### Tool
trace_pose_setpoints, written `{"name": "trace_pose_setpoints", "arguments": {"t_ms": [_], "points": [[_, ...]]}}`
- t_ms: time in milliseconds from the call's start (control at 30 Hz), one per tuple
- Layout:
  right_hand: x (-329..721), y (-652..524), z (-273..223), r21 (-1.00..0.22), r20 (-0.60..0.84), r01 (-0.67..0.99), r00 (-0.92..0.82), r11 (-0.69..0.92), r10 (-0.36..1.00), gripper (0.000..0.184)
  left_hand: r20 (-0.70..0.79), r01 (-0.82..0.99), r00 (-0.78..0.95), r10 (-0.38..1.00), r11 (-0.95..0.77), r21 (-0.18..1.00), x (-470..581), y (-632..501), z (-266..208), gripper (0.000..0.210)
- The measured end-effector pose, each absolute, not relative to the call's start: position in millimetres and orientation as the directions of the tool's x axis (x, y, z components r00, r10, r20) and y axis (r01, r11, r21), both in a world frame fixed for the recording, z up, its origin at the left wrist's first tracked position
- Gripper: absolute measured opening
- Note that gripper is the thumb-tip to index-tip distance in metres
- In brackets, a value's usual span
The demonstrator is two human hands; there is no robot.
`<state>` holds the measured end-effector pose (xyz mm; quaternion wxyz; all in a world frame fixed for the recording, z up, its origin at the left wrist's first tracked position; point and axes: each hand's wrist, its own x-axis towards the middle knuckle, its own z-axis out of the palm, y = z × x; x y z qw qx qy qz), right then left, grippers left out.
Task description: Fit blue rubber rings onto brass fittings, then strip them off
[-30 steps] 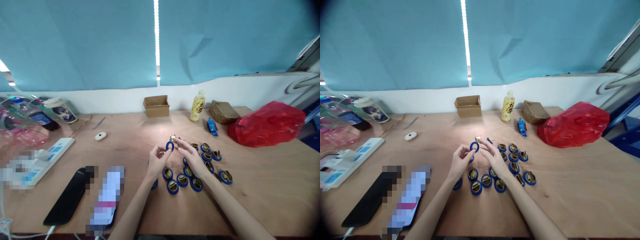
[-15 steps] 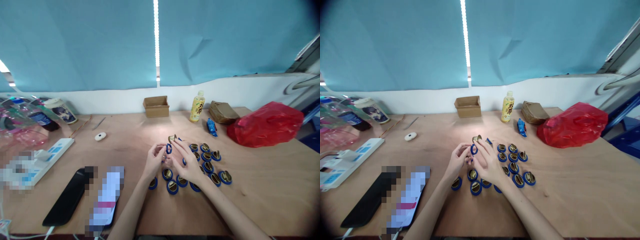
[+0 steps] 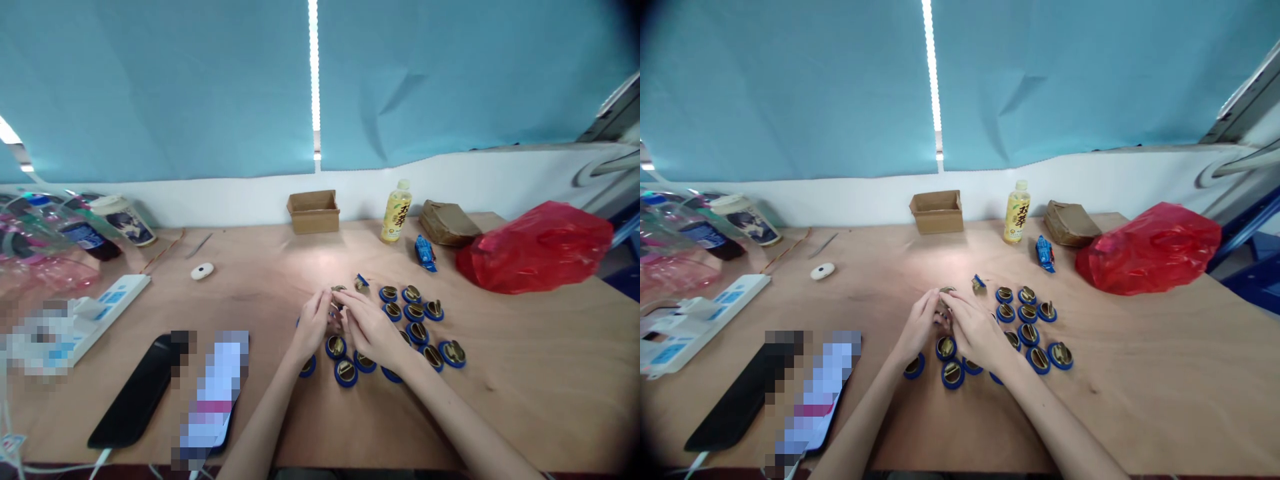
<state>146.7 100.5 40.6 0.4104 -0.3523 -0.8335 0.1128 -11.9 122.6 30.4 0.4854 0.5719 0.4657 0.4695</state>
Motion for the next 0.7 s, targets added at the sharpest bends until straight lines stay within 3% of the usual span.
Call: {"name": "trace_pose_setpoints", "arguments": {"t_ms": [200,467,700], "points": [[147,101,41,-0.490,0.626,0.482,-0.386,0.727,0.678,0.047,0.160,0.193,0.106,0.981,-0.178,0.965,-13,122,28,0.041],[145,99,44,-0.459,0.657,0.521,-0.347,0.720,0.670,0.047,0.143,0.309,0.146,0.979,-0.182,0.933,-12,119,29,0.041],[149,103,43,-0.508,0.610,0.646,-0.197,0.569,0.768,0.025,0.211,0.453,0.115,0.971,-0.241,0.858,-14,117,37,0.038]]}}
